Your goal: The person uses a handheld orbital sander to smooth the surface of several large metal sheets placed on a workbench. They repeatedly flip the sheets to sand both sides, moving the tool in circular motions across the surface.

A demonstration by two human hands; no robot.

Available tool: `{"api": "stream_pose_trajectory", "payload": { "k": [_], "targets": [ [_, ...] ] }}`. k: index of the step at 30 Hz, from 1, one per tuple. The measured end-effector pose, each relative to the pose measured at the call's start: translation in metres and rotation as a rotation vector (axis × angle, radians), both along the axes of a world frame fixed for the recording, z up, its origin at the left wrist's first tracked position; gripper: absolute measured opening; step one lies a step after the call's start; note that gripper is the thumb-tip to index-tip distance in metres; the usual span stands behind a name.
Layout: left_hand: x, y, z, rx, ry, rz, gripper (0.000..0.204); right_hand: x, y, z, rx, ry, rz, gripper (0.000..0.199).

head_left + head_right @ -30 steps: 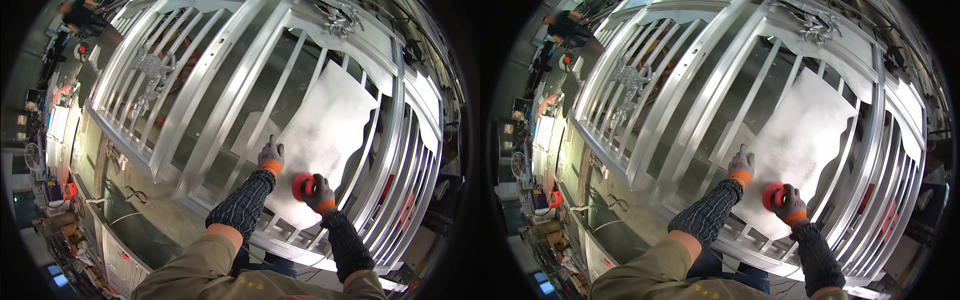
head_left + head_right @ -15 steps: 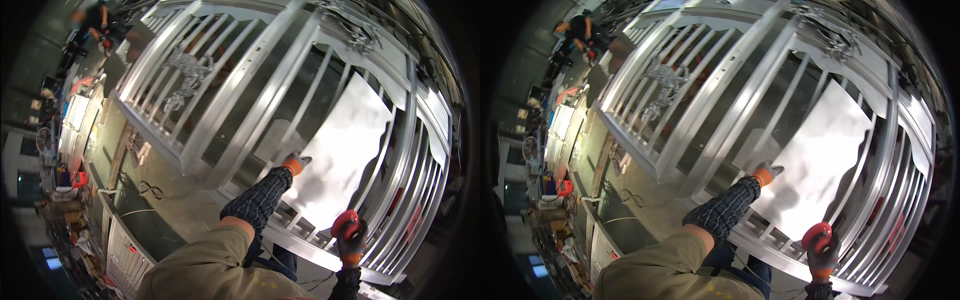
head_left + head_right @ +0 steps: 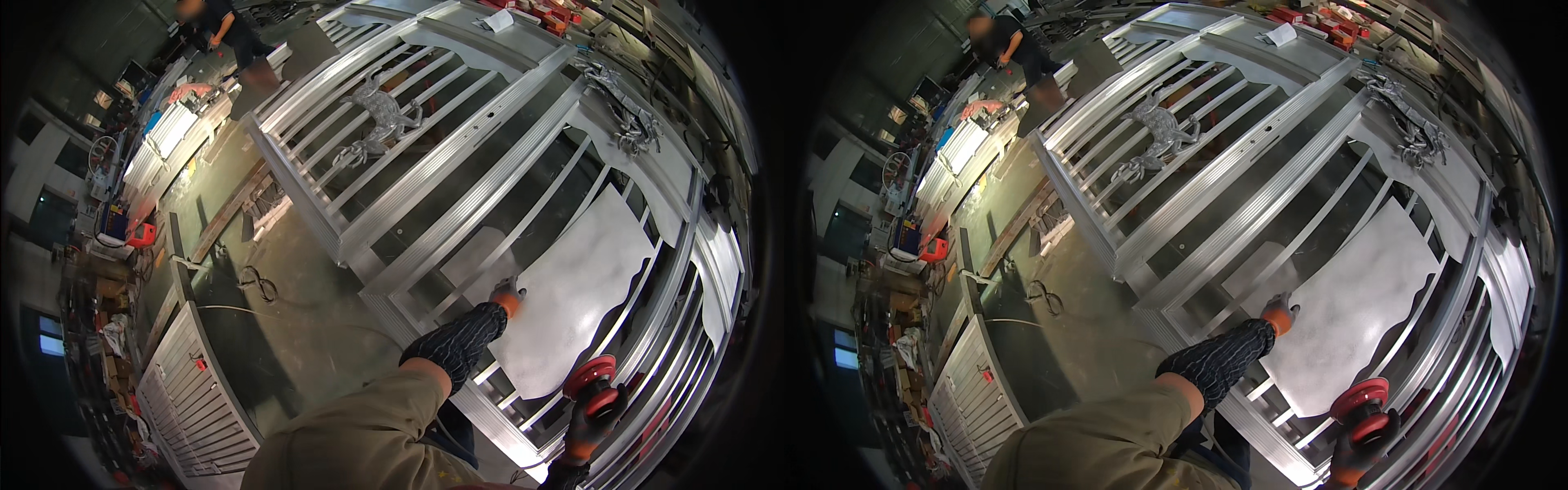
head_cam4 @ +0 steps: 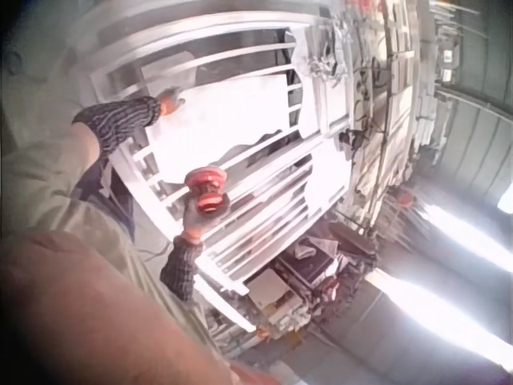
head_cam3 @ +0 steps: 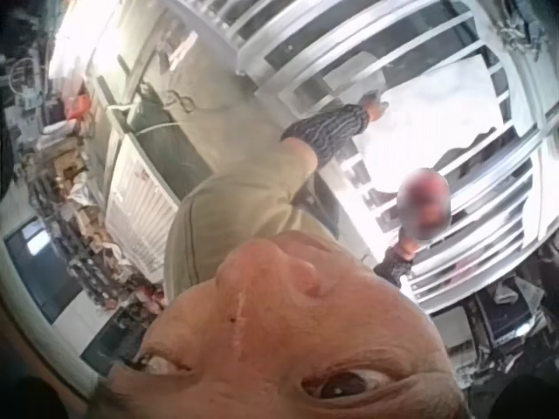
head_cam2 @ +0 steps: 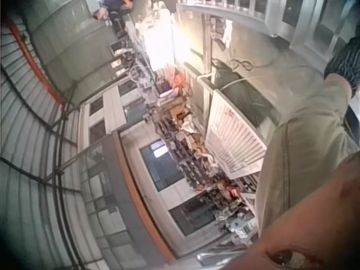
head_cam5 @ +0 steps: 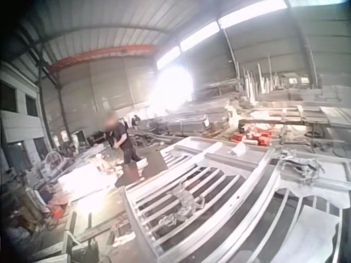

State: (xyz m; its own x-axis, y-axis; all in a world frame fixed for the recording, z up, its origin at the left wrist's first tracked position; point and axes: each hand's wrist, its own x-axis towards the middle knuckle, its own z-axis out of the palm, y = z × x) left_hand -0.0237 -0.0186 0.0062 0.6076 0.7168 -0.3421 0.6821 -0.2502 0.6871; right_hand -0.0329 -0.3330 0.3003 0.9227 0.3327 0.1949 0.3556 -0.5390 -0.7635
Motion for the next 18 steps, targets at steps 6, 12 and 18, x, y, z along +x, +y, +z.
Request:
{"api": "stream_pose_trajectory", "payload": {
  "k": [6, 12, 18],
  "targets": [
    [-0.11, -0.068, 0.048, -0.178, -0.208, 0.066, 0.048, 0.015, 0.011, 0.036, 0.334, 0.089, -0.023, 0.064],
    [-0.228, -0.13, 0.181, -0.755, -0.352, 0.127, 0.057, 0.009, 0.041, 0.084, 0.612, 0.411, 0.025, 0.03],
    [-0.236, -0.147, 0.286, -0.79, -0.564, -0.135, 0.051, -0.026, 0.081, 0.08, 0.891, 0.737, 0.171, 0.036]
  ]
}}
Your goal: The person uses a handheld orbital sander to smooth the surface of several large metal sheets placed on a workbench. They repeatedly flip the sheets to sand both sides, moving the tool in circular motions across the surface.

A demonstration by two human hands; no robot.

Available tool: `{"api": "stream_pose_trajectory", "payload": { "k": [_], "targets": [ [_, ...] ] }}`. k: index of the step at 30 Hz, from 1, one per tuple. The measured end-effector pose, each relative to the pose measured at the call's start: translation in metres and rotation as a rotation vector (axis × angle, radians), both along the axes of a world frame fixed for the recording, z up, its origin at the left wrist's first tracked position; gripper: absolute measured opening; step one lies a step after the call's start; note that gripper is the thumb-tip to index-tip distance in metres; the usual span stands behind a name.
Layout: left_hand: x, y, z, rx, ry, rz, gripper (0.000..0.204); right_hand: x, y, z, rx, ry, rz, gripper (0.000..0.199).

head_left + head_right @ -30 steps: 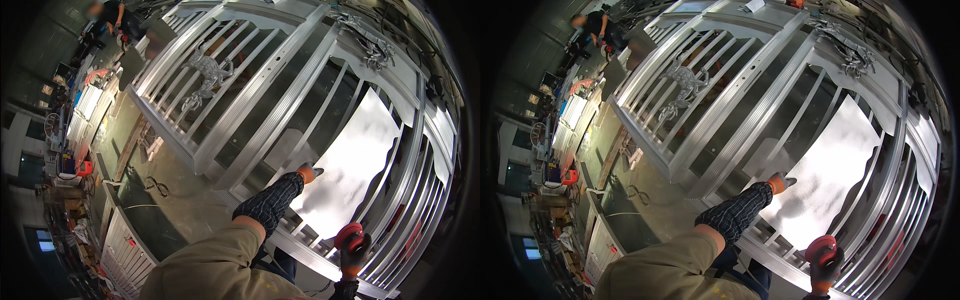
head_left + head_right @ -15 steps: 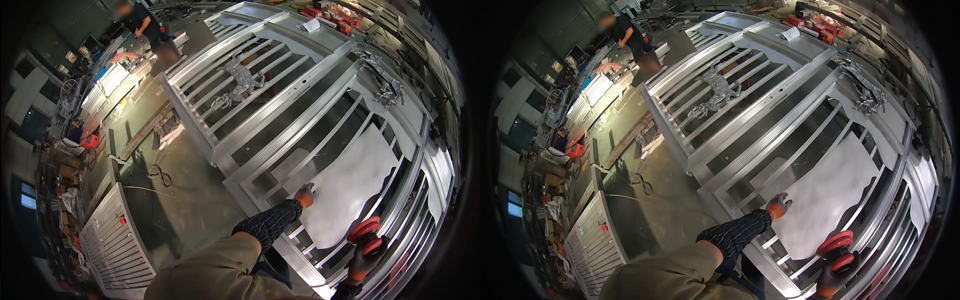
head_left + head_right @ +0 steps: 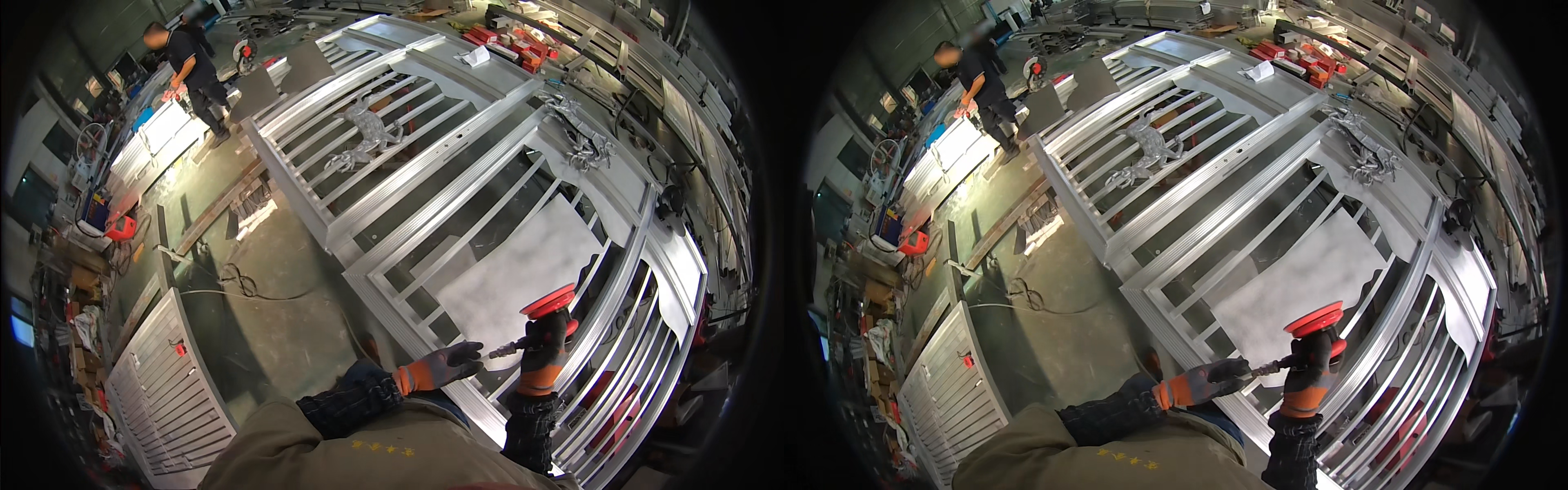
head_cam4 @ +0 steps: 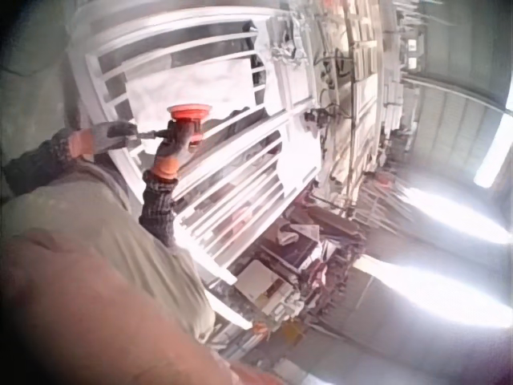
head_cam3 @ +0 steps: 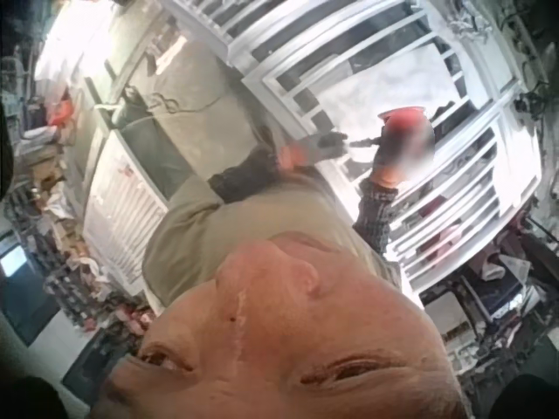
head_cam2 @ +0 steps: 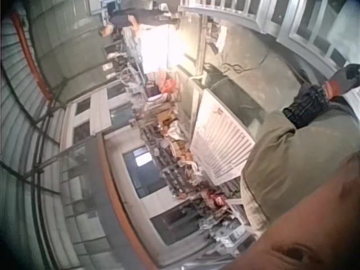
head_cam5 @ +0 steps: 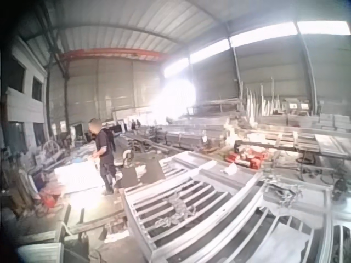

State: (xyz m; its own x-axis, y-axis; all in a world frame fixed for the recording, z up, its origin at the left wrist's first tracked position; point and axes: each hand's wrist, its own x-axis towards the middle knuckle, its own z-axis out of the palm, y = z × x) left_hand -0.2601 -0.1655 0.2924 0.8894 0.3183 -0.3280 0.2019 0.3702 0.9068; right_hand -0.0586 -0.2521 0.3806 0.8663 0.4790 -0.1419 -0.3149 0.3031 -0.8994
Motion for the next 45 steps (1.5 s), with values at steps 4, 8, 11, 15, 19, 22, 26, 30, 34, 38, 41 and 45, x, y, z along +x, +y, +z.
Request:
{"api": "stream_pose_trajectory", "payload": {
  "k": [4, 8, 11, 15, 19, 22, 26, 30, 34, 38, 41, 45],
  "targets": [
    [-0.003, 0.026, 0.068, 0.31, 0.048, -0.065, 0.05, -0.045, 0.026, 0.0, 0.056, -0.081, 0.08, 0.039],
    [-0.04, 0.052, 0.079, 0.489, -0.034, 0.103, 0.041, -0.08, 0.046, 0.0, -0.03, -0.2, 0.197, 0.045],
    [-0.086, 0.088, 0.11, 0.682, 0.057, 0.142, 0.043, -0.131, 0.075, 0.002, -0.06, -0.275, 0.201, 0.061],
    [-0.154, 0.127, 0.11, 0.559, 0.157, 0.121, 0.041, -0.189, 0.113, -0.004, -0.031, -0.182, 0.374, 0.044],
    [-0.215, 0.161, 0.099, 0.666, 0.223, 0.128, 0.042, -0.254, 0.163, -0.012, 0.07, 0.309, 0.306, 0.041],
    [-0.257, 0.179, 0.101, 0.662, 0.306, 0.193, 0.041, -0.288, 0.195, -0.009, 0.084, 0.466, 0.344, 0.039],
    [-0.273, 0.21, 0.111, 0.536, 0.266, 0.246, 0.04, -0.302, 0.233, -0.003, 0.001, 0.251, 0.458, 0.031],
    [-0.284, 0.243, 0.099, 0.508, 0.261, 0.323, 0.035, -0.303, 0.28, -0.007, 0.055, 0.401, 0.549, 0.029],
    [-0.292, 0.281, 0.099, 0.626, 0.401, 0.362, 0.027, -0.316, 0.323, -0.024, -0.006, 0.427, 0.602, 0.031],
    [-0.322, 0.315, 0.094, 0.631, 0.48, 0.503, 0.025, -0.336, 0.382, -0.025, -0.06, 0.401, 0.683, 0.024],
    [-0.333, 0.343, 0.091, 0.649, 0.455, 0.588, 0.024, -0.345, 0.419, -0.015, -0.086, 0.406, 0.756, 0.023],
    [-0.344, 0.381, 0.085, 0.671, 0.424, 0.588, 0.024, -0.35, 0.454, -0.026, -0.167, 0.369, 0.817, 0.029]
  ]
}}
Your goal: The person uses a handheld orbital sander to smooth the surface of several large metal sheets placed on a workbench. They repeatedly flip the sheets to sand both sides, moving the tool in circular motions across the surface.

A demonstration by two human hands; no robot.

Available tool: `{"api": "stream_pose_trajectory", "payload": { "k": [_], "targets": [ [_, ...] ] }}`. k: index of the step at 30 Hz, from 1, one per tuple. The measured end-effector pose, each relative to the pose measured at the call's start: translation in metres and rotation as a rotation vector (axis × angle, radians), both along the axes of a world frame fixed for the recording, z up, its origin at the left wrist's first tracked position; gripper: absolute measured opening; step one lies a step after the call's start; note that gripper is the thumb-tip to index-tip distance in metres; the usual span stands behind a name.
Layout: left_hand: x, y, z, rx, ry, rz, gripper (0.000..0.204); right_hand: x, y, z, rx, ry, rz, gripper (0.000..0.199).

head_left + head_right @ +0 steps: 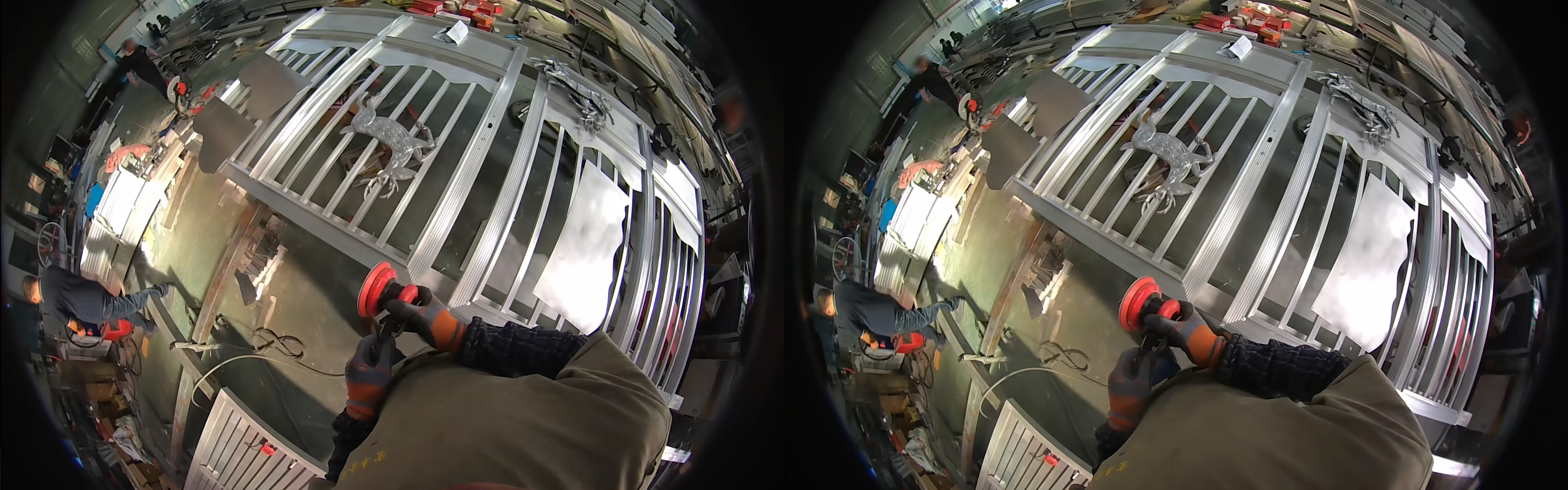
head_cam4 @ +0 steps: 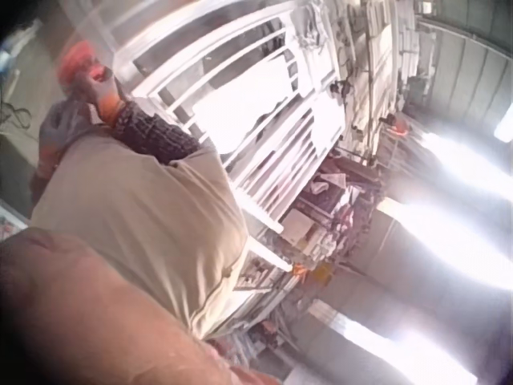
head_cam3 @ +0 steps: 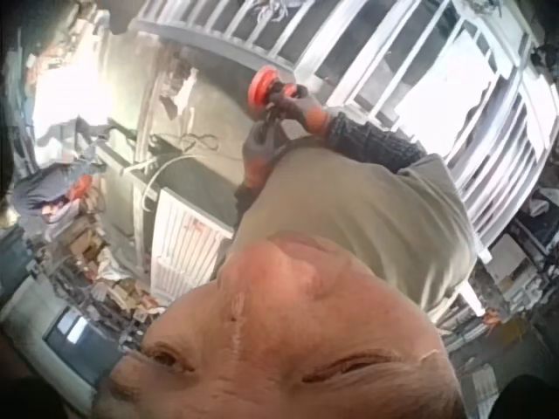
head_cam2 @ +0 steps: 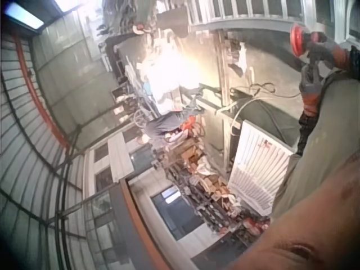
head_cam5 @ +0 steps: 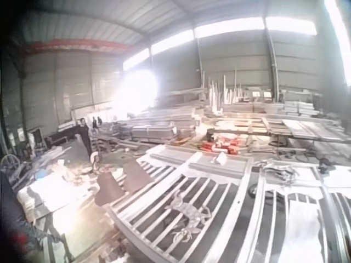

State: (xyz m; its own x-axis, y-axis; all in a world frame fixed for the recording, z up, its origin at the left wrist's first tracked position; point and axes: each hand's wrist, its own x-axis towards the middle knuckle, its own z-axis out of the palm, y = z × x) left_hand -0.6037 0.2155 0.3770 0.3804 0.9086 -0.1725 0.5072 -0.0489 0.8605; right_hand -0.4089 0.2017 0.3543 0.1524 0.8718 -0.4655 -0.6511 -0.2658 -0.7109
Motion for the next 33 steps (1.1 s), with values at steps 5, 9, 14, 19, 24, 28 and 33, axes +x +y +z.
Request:
{"api": "stream_pose_trajectory", "payload": {
  "k": [5, 9, 14, 19, 24, 28, 33],
  "targets": [
    [-0.035, 0.079, -0.021, 0.015, -0.019, -0.074, 0.024, -0.029, 0.061, -0.005, -0.056, 0.013, -0.055, 0.04],
    [-0.085, 0.146, -0.043, -0.061, -0.037, -0.101, 0.023, -0.067, 0.113, -0.034, 0.047, 0.024, -0.058, 0.048],
    [-0.122, 0.22, -0.022, -0.307, -0.045, -0.006, 0.017, -0.09, 0.169, -0.052, -0.08, -0.198, -0.001, 0.063],
    [-0.148, 0.276, -0.047, -0.219, -0.005, 0.025, 0.014, -0.038, 0.217, -0.11, -0.406, -0.596, -0.049, 0.073],
    [-0.118, 0.314, -0.021, -0.404, 0.104, 0.065, 0.015, 0.069, 0.261, -0.283, -0.607, -0.612, -0.181, 0.059],
    [-0.101, 0.337, -0.009, -0.445, 0.293, 0.112, 0.019, 0.112, 0.33, -0.375, -0.779, -0.694, -0.398, 0.068],
    [-0.074, 0.378, -0.033, -0.402, 0.322, -0.021, 0.02, 0.163, 0.382, -0.429, -1.06, -0.65, -0.53, 0.076]
  ]
}}
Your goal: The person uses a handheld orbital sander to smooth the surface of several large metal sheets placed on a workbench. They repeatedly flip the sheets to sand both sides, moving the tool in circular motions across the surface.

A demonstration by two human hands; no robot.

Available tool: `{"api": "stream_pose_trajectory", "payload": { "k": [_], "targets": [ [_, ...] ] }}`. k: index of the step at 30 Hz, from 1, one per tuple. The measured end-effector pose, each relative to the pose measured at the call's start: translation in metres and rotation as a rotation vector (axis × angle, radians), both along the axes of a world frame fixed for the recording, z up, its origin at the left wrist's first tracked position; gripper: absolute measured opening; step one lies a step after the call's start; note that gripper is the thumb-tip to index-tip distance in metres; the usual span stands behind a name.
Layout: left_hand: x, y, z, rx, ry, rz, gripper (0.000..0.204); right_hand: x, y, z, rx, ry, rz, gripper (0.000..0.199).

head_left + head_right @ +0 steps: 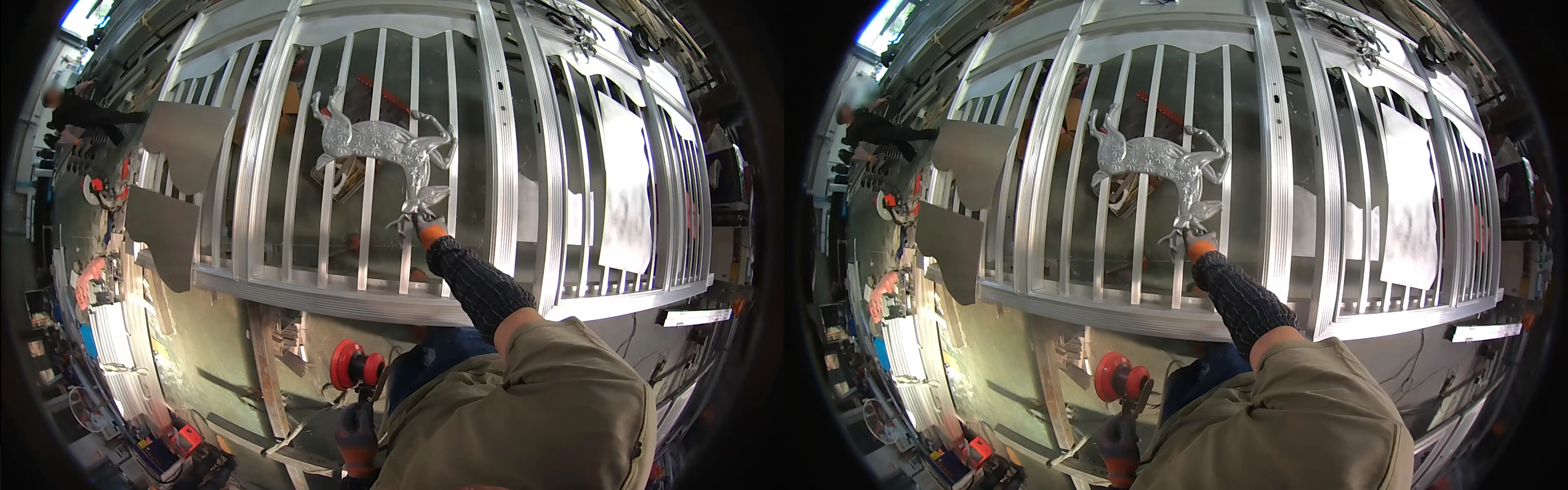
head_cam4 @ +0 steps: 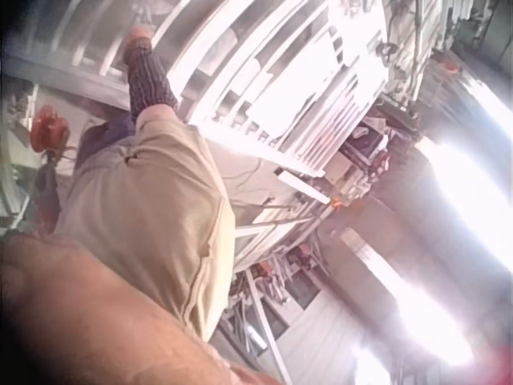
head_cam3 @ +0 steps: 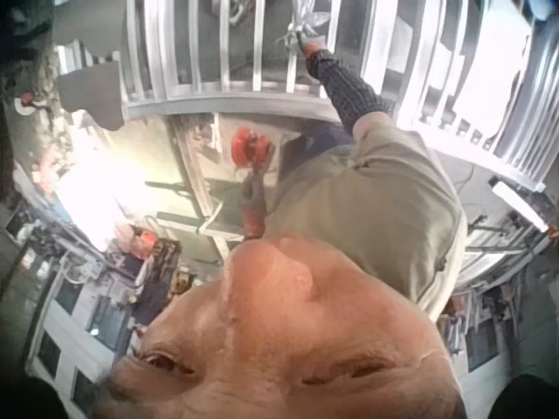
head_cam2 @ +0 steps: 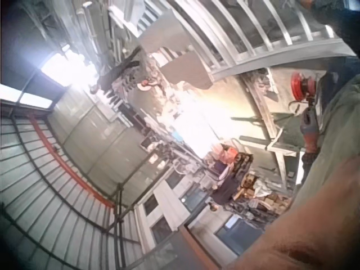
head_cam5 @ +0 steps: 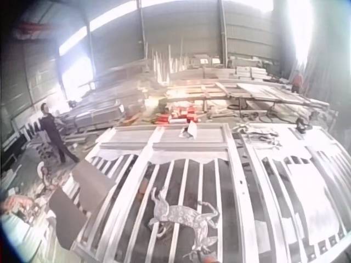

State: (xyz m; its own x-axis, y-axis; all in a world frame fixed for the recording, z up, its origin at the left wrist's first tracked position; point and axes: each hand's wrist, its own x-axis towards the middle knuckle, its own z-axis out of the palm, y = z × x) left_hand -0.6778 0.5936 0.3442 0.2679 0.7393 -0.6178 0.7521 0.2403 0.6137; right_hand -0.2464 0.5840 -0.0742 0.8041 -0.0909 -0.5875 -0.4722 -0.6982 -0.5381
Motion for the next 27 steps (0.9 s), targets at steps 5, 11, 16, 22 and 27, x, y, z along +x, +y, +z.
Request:
{"api": "stream_pose_trajectory", "payload": {
  "k": [5, 11, 16, 22, 27],
  "targets": [
    [0.034, 0.041, 0.008, -0.062, 0.032, 0.029, 0.018, 0.009, 0.006, 0.022, 0.308, 0.312, -0.252, 0.059],
    [0.047, 0.1, -0.019, -0.053, 0.012, -0.131, 0.022, 0.014, -0.005, 0.119, 0.803, 0.213, -0.41, 0.051],
    [0.069, 0.162, -0.044, -0.146, -0.059, -0.16, 0.022, 0.033, 0.008, 0.142, 0.736, 0.084, -0.457, 0.047],
    [0.092, 0.242, -0.067, -0.187, -0.106, -0.294, 0.023, 0.134, 0.062, 0.136, 0.836, -0.083, -0.432, 0.044],
    [0.092, 0.292, -0.077, -0.217, -0.006, -0.214, 0.023, 0.225, 0.132, 0.138, 0.768, -0.093, -0.345, 0.043]
  ]
}}
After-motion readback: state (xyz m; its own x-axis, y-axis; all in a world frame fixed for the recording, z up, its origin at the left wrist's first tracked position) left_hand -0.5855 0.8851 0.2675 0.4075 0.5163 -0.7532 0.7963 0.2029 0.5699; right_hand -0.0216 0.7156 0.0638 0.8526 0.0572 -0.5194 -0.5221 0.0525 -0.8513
